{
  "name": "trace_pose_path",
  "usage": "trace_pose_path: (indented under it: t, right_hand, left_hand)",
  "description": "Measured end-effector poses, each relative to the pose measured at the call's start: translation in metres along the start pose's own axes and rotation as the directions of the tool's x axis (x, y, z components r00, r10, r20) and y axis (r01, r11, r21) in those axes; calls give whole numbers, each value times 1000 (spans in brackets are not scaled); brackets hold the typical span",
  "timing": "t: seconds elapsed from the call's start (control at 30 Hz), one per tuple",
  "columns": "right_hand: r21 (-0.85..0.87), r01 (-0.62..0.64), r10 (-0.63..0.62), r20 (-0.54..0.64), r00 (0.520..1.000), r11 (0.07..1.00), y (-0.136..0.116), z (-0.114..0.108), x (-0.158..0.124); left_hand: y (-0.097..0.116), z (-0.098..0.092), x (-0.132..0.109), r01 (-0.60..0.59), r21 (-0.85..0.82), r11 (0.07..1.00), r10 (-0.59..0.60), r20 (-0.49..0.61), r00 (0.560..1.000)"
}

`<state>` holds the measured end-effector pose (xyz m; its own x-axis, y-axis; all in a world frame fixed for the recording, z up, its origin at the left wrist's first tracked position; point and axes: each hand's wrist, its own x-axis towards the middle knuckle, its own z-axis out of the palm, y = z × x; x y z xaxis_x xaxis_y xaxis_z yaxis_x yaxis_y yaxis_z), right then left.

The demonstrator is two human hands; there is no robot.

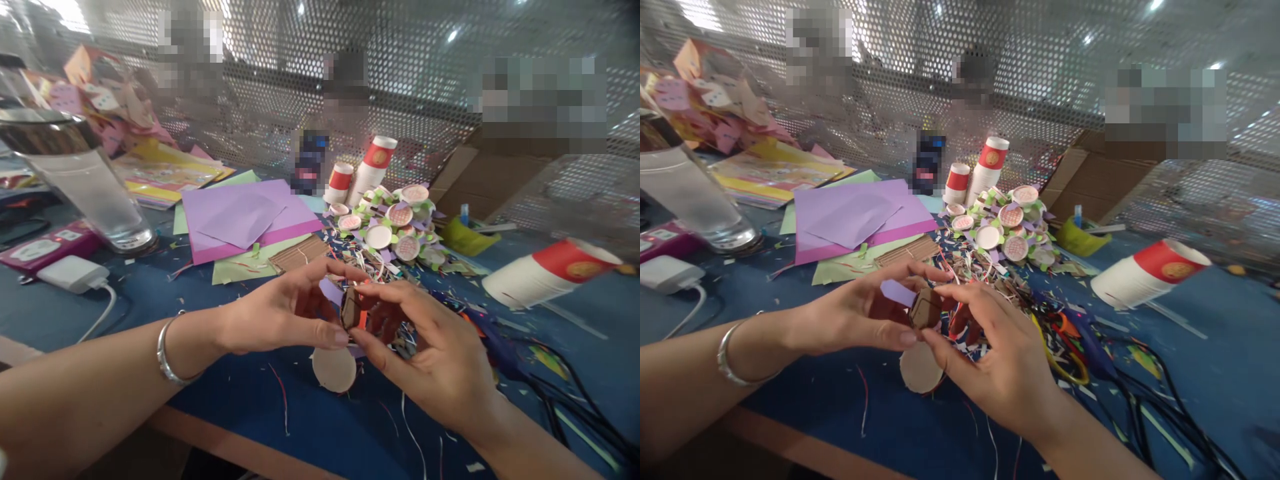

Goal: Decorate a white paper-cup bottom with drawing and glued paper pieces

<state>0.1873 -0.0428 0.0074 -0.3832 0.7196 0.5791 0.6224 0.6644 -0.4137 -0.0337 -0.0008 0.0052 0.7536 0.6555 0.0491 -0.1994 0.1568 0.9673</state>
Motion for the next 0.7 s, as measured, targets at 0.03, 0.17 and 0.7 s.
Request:
trace_pose_path:
  t: [0.03, 0.17, 0.7]
  right_hand:
    - [-7, 6, -6, 0, 1000, 1000, 0, 0, 0]
    - [-20, 20, -19, 11, 1000, 1000, 2, 2, -1]
    - [-93, -320, 327, 73, 942, 943, 21, -37, 4]
  left_hand:
    - [0, 0, 0, -26, 47, 999, 27, -9, 1000]
    - [-3, 0, 1, -142, 234, 962, 164, -75, 984]
    - [-6, -3, 5, -118, 251, 961, 162, -166, 973]
